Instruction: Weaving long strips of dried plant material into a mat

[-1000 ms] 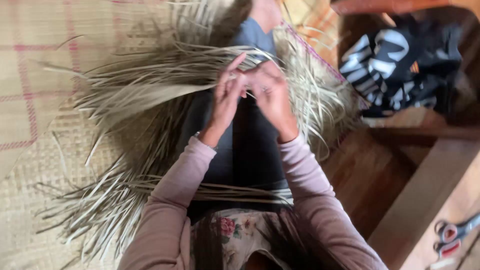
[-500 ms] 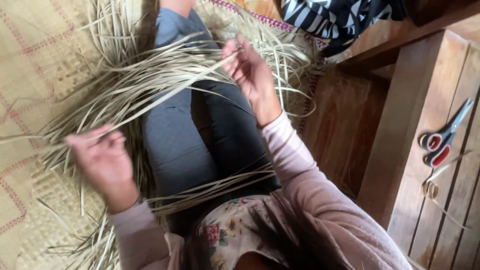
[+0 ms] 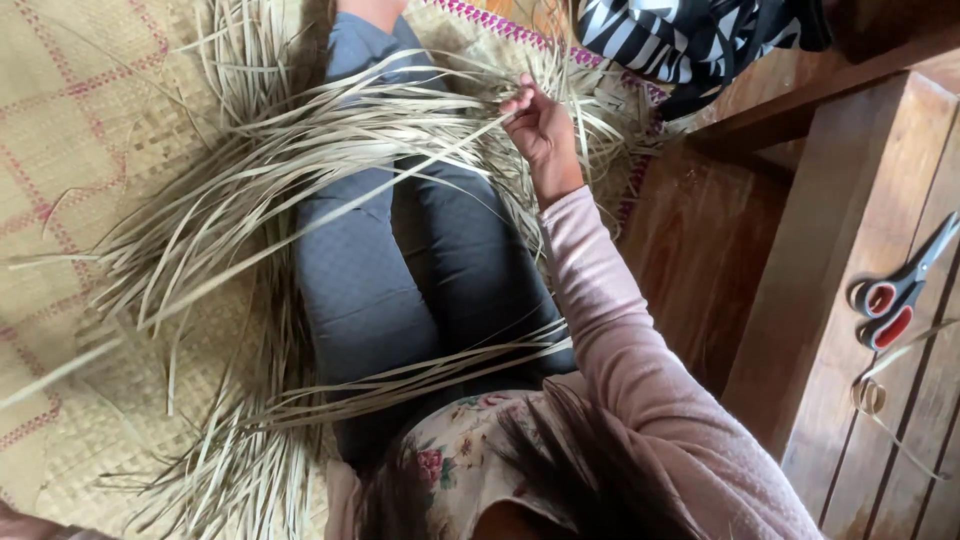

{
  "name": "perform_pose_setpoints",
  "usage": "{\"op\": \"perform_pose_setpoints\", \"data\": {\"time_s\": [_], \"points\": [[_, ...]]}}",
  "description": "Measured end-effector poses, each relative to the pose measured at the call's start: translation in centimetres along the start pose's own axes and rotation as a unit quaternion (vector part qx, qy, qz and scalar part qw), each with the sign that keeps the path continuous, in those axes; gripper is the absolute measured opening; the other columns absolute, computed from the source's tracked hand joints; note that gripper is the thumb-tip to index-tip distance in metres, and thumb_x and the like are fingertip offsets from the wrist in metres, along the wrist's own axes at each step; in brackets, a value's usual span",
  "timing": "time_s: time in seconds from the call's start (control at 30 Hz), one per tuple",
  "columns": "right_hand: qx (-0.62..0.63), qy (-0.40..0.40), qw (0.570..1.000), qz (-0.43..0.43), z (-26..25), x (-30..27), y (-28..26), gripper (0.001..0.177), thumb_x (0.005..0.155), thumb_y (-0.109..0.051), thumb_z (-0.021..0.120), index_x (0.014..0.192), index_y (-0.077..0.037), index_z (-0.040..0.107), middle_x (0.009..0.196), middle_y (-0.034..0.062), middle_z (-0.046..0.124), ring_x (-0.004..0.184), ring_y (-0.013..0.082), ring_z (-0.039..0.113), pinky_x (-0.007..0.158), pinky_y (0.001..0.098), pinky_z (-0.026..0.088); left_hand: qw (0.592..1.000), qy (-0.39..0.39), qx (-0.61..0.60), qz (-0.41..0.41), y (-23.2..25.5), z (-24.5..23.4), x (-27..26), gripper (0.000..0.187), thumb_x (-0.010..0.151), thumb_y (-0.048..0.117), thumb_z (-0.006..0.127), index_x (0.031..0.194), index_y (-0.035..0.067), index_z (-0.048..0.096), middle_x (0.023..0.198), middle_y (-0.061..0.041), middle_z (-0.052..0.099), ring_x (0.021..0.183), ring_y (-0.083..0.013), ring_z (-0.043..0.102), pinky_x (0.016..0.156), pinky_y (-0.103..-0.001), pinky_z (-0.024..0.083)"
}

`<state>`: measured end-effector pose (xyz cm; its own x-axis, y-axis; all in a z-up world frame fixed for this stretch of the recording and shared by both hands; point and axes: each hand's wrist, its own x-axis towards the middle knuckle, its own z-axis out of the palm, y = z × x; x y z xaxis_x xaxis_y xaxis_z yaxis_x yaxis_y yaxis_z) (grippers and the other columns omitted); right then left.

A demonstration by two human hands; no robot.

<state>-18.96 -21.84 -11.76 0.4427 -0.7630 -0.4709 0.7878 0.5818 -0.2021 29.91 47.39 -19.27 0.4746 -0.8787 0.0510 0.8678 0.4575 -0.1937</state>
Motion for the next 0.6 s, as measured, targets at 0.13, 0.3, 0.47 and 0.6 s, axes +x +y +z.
{"op": "perform_pose_setpoints", "data": {"time_s": [0.13, 0.3, 0.47, 0.6], "points": [[0.107, -0.084, 0.99, 0.045, 5.5, -6.4, 3.1, 0.021, 0.092, -0.004, 0.032, 0.104, 0.003, 0.048, 0.064, 0.001, 0.043, 0.051, 0.0087, 0.036, 0.051, 0.0214, 0.032, 0.791, 0.206, 0.576, 0.022, -12.6, 11.2, 9.4, 0.02, 0.097, 0.024, 0.04, 0.113, 0.015, 0.047, 0.123, -0.002, 0.045, 0.093, -0.0134, 0.045, 0.081, -0.03, 0.039], [-0.058, -0.235, 0.966, 0.087, 11.2, -17.5, 11.8, 0.015, 0.089, 0.005, 0.043, 0.104, 0.001, 0.045, 0.098, 0.0153, 0.056, 0.088, 0.0209, 0.059, 0.081, 0.0276, 0.052, 0.646, 0.187, 0.684, -0.284, -43.3, 16.8, 15.6, 0.046, 0.079, 0.01, 0.043, 0.123, -0.003, 0.044, 0.1, -0.019, 0.061, 0.08, -0.0254, 0.06, 0.073, -0.032, 0.051], [-0.159, -0.234, 0.953, 0.108, 9.3, -19.9, 15.8, 0.014, 0.09, 0.002, 0.042, 0.103, 0.003, 0.049, 0.102, 0.0219, 0.059, 0.091, 0.0292, 0.061, 0.081, 0.038, 0.052, 0.728, -0.026, 0.685, -0.029, -50.6, 11.6, 18.6, 0.047, 0.086, 0.009, 0.046, 0.129, 0.002, 0.029, 0.125, -0.016, 0.041, 0.115, -0.0245, 0.042, 0.1, -0.038, 0.032], [-0.19, -0.13, 0.973, 0.03, 9.5, -18.0, 13.6, 0.013, 0.086, 0.002, 0.044, 0.097, 0.003, 0.05, 0.094, 0.0214, 0.062, 0.087, 0.0311, 0.062, 0.079, 0.0467, 0.053, 0.812, 0.026, 0.567, 0.133, -52.8, 11.8, 20.6, 0.028, 0.096, 0.011, 0.03, 0.107, -0.003, 0.052, 0.109, -0.023, 0.055, 0.103, -0.0276, 0.054, 0.092, -0.038, 0.044]]}}
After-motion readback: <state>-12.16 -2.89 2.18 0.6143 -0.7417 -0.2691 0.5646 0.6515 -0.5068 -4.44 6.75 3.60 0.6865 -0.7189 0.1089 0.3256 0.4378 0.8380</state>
